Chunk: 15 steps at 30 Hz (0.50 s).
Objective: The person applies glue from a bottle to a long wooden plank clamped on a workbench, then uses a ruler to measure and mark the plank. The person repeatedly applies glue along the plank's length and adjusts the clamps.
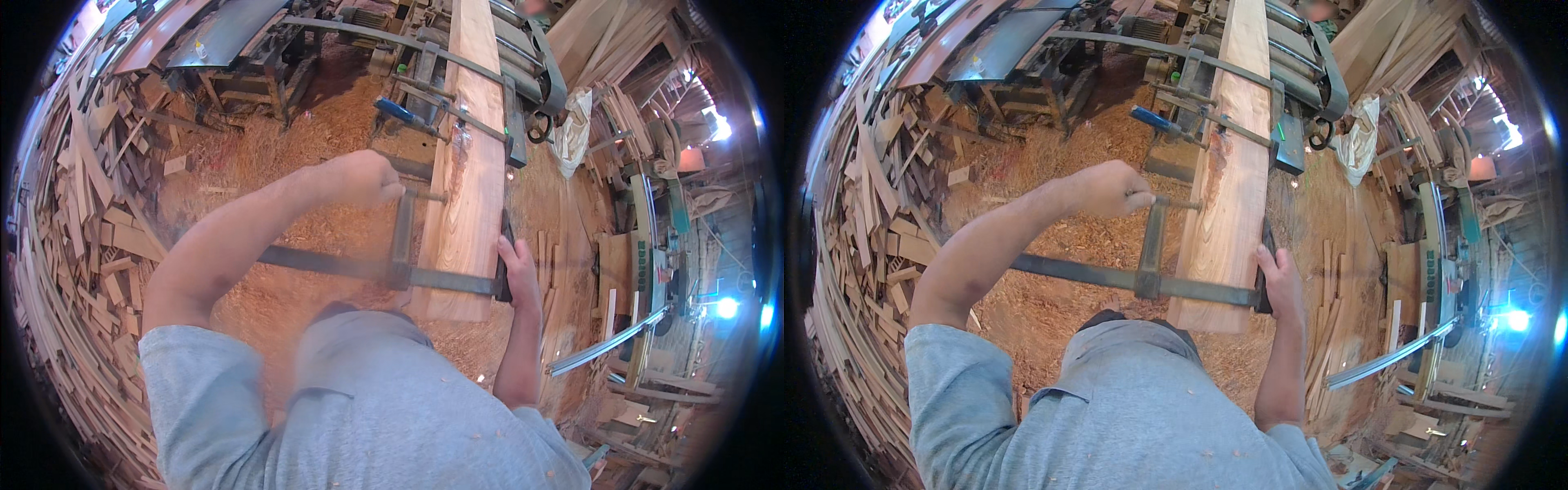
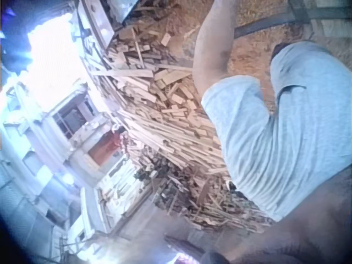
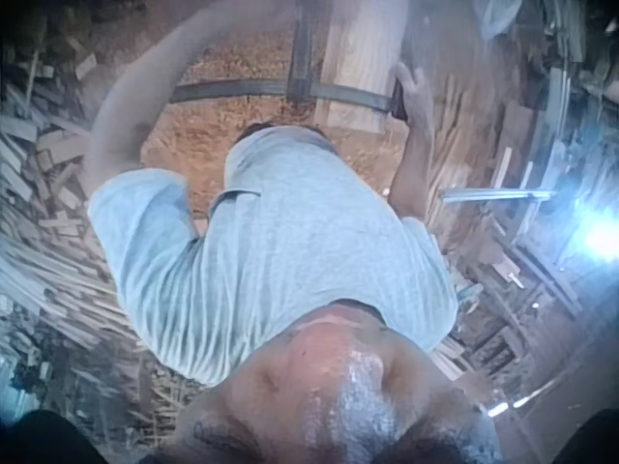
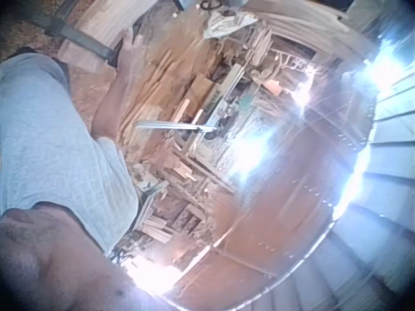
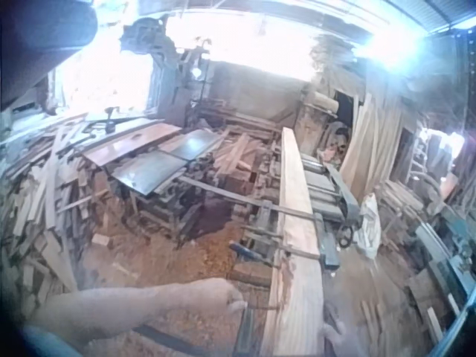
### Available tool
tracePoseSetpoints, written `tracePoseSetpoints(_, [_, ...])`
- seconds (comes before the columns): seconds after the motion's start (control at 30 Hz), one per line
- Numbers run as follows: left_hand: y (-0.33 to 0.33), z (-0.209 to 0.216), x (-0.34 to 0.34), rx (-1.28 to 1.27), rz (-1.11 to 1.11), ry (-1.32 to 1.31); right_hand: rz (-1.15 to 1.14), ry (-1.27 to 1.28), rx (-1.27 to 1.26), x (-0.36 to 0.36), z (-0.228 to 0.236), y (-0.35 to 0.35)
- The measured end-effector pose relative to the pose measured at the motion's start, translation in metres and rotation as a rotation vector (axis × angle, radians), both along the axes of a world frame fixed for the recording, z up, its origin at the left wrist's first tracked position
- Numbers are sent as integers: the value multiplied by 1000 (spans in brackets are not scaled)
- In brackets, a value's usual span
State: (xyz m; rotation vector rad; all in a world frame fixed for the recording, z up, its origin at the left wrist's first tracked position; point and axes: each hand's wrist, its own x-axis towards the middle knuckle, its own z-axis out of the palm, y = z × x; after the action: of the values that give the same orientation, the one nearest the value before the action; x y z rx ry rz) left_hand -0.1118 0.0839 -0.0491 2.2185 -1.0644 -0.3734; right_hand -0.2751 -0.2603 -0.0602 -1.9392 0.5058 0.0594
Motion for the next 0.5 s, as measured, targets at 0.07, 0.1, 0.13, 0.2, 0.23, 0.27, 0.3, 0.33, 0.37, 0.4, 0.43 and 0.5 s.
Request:
tracePoseSetpoints(0.07, [-1,8,-11,82,-9,49,-29,-7,28,-14,1,2])
tracePoseSetpoints(0.1, [0,12,-14,80,26,81,-27,-28,63,-14,-1,4])
tracePoseSetpoints(0.13, [-1,19,-16,77,58,110,-28,-54,97,-14,-2,4])
tracePoseSetpoints(0.2, [-4,27,-19,90,103,175,-39,-70,131,-17,-8,1])
tracePoseSetpoints(0.23, [-3,30,-20,102,124,213,-42,-59,129,-19,-14,-1])
tracePoseSetpoints(0.27, [-3,31,-19,114,145,251,-45,-48,126,-20,-17,-2])
tracePoseSetpoints(0.3, [-4,29,-16,125,143,291,-54,-40,162,-20,-16,-3])
tracePoseSetpoints(0.33, [-5,24,-12,143,140,333,-66,-30,206,-21,-14,1])
tracePoseSetpoints(0.37, [-6,20,-10,162,137,374,-79,-20,249,-21,-10,4])
tracePoseSetpoints(0.4, [-5,16,-9,138,124,374,-75,-13,237,-21,-5,9])
tracePoseSetpoints(0.43, [-4,14,-8,120,103,369,-79,-12,229,-20,1,14])
tracePoseSetpoints(0.5, [1,8,-11,-9,69,303,-67,6,202,-19,5,15])
